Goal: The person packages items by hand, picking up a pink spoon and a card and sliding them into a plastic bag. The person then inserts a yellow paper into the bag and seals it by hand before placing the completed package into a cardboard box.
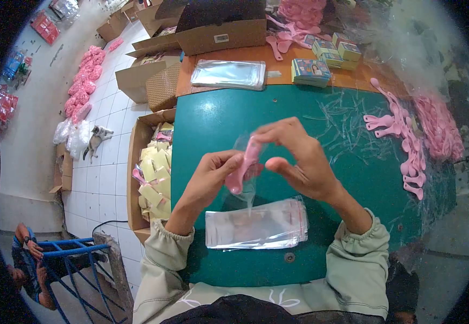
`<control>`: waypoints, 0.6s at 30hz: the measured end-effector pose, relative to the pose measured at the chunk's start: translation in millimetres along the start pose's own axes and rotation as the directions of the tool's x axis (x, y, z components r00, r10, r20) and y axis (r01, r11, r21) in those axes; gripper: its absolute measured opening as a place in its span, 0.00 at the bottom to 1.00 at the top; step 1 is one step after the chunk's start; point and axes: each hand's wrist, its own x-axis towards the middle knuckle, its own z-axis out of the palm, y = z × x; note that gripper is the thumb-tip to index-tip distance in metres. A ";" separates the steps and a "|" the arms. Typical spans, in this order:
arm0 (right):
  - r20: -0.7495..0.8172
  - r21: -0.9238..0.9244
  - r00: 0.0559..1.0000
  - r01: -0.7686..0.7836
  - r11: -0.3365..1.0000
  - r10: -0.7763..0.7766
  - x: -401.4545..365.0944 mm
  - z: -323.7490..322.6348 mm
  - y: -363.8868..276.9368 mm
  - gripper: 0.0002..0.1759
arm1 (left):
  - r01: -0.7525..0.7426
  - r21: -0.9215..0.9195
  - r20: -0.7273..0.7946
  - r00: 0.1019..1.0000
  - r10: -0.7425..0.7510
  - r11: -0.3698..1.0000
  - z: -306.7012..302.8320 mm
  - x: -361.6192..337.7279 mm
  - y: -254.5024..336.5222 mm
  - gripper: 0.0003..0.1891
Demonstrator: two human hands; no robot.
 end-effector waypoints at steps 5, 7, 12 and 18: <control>0.362 -0.008 0.930 0.077 0.997 -0.069 29.0 -2.7 13.4 0.40 | -0.049 -0.089 -0.077 0.996 0.042 0.995 -6.6 3.2 -7.5 0.18; 0.436 0.235 0.888 0.043 0.971 -0.145 51.8 -23.1 39.1 0.36 | -0.056 -0.132 -0.080 0.996 0.045 0.990 -8.5 4.5 -5.8 0.19; -0.380 -0.571 0.873 -0.481 0.666 0.305 95.1 -115.4 191.5 0.23 | -0.084 -0.062 -0.054 0.995 0.080 0.995 -11.5 5.9 -6.2 0.20; -0.453 -0.797 0.885 -0.458 0.394 0.113 82.8 -116.2 235.4 0.17 | -0.065 -0.084 -0.072 0.996 0.058 0.994 -8.0 9.5 -6.8 0.19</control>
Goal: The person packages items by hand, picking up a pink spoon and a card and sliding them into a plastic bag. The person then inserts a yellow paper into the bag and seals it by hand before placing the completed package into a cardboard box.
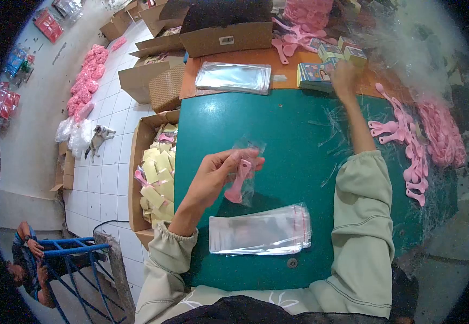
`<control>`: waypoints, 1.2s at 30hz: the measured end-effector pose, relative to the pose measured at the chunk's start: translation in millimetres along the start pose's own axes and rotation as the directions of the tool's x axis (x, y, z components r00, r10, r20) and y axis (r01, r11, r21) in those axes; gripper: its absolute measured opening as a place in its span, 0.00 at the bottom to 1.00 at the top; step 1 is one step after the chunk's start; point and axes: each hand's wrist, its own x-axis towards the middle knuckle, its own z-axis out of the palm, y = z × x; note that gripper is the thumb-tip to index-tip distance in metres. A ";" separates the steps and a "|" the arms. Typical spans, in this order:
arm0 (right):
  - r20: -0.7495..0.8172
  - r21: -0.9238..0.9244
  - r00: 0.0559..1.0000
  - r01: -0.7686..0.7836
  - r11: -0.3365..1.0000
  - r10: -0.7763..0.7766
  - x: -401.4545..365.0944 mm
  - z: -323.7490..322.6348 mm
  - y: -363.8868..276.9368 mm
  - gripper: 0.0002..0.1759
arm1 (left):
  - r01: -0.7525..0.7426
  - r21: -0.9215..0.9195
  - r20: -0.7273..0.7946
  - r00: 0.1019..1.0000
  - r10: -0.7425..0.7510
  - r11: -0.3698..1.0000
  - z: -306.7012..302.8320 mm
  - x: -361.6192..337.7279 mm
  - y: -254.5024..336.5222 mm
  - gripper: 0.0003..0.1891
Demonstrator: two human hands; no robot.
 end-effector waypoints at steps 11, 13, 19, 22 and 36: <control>0.173 0.980 0.751 -0.067 0.187 -0.637 -91.5 -154.4 -112.6 0.11 | -0.002 0.021 0.016 1.000 0.001 1.000 3.0 -1.6 1.3 0.20; 0.150 0.970 0.707 0.030 0.242 -0.691 -114.3 -163.1 -132.3 0.09 | -0.030 0.104 0.065 0.998 0.023 0.994 3.1 -0.7 -4.2 0.20; 0.306 0.878 0.736 0.027 0.478 -0.604 -127.2 -192.3 -134.4 0.06 | 0.002 0.626 0.006 1.000 -0.007 0.780 4.4 -7.3 14.9 0.14; 0.427 0.864 0.767 -0.190 0.466 -0.480 -129.7 -194.8 -125.7 0.06 | -0.032 0.625 0.005 0.999 0.037 0.780 8.8 -10.5 19.5 0.13; 0.127 0.873 0.991 -0.132 0.470 0.042 -129.0 -189.7 -129.6 0.05 | -0.104 0.261 0.073 0.993 0.087 0.960 -2.3 1.3 4.3 0.16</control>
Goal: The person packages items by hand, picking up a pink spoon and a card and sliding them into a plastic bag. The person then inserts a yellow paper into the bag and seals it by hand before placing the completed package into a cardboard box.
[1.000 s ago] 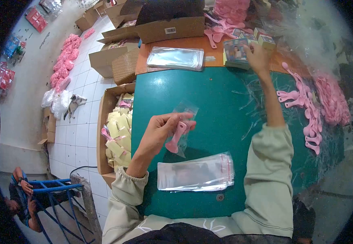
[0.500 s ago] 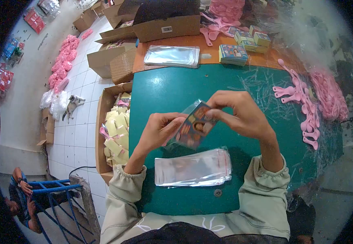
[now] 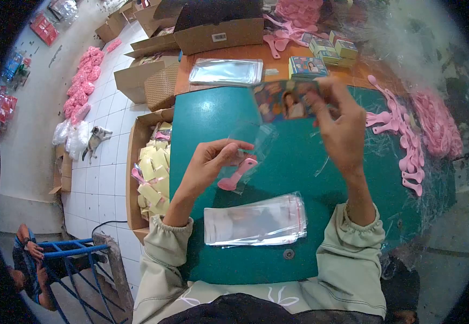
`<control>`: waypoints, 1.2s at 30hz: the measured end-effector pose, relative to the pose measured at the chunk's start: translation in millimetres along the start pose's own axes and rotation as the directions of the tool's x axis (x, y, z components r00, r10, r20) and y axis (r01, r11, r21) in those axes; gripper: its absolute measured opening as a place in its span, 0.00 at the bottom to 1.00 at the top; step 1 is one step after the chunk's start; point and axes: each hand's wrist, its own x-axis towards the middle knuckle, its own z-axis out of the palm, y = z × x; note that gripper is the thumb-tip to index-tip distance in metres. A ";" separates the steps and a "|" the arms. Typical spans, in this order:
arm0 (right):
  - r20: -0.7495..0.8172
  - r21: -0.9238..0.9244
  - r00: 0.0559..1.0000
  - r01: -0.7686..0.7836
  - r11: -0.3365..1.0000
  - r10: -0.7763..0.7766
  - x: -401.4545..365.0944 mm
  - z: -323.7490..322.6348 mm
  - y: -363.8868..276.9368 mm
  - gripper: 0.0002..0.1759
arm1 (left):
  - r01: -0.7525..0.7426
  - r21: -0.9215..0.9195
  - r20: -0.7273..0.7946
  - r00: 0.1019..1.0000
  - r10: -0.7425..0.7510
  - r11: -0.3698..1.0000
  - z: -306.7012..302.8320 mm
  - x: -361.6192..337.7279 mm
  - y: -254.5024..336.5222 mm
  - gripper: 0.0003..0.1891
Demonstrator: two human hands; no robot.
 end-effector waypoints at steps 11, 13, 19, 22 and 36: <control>0.430 -0.181 0.894 0.221 0.958 -0.125 2.0 -4.7 -6.8 0.07 | 0.055 0.134 0.054 0.997 -0.062 0.989 -6.6 3.6 -6.2 0.16; 0.493 -0.178 0.869 0.156 0.972 -0.049 -1.8 -1.0 -8.3 0.07 | -0.007 0.171 0.041 0.999 0.000 0.985 0.2 4.2 -4.4 0.14; 0.780 -0.208 0.622 0.144 0.968 0.075 -3.7 13.2 7.7 0.11 | -0.178 0.325 0.122 0.982 0.146 0.929 12.9 5.1 0.0 0.16; 0.778 -0.068 0.627 0.163 0.984 -0.050 -7.1 18.2 19.9 0.08 | -0.040 0.427 0.065 0.998 0.013 0.903 13.6 2.6 -1.3 0.24; 0.675 -0.045 0.675 -0.364 0.930 0.297 13.6 8.9 38.6 0.11 | -0.014 0.045 -0.002 1.000 0.014 0.999 -28.5 -3.0 -15.2 0.35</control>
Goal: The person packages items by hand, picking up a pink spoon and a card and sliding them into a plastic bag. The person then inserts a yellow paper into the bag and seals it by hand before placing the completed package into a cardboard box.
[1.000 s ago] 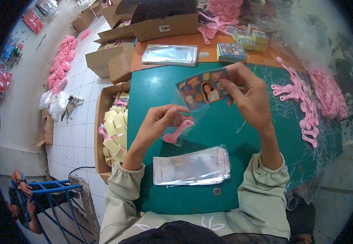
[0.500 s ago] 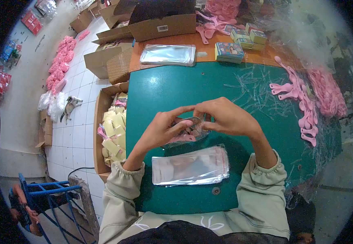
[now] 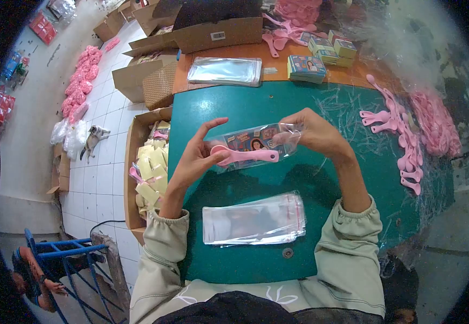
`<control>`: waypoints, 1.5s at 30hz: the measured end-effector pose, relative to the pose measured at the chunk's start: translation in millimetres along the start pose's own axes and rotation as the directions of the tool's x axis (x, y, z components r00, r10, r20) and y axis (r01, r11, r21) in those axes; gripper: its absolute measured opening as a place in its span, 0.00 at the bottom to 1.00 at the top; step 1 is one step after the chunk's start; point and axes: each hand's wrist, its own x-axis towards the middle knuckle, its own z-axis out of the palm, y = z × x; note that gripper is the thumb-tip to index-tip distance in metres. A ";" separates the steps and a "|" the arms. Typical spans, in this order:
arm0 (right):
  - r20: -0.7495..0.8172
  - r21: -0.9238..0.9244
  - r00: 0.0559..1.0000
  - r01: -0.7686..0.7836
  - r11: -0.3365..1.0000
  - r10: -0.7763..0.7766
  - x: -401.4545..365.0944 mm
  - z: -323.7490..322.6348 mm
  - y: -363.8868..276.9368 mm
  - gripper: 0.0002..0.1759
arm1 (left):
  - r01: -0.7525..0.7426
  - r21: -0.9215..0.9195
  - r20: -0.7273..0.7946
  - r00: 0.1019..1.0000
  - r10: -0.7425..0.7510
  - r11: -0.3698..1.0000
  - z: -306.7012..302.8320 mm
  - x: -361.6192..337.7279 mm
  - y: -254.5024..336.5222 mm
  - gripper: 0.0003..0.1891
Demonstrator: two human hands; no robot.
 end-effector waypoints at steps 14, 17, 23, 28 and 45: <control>-0.097 -0.161 0.984 0.130 0.978 -0.146 3.5 5.3 10.2 0.09 | -0.059 0.187 -0.123 0.989 0.083 0.980 9.0 1.6 -16.3 0.29; -0.222 -0.389 0.930 0.192 0.901 -0.294 2.1 16.4 3.8 0.11 | 0.058 -0.049 -0.155 0.986 -0.065 0.997 18.7 1.4 -23.8 0.28; 0.342 -0.396 0.738 0.674 0.623 -0.581 8.9 28.1 15.6 0.28 | 0.265 -0.554 0.054 0.957 -0.284 0.789 26.3 7.5 -21.9 0.32; -0.183 -0.084 0.981 0.041 0.996 -0.056 20.0 42.2 33.7 0.31 | 0.230 -0.434 -0.053 0.959 -0.280 0.871 25.8 5.7 -28.8 0.37; 0.145 -0.454 0.918 0.393 0.799 -0.369 4.2 75.1 25.3 0.12 | 0.401 -0.316 0.004 0.907 -0.421 0.860 27.1 -24.6 -17.6 0.33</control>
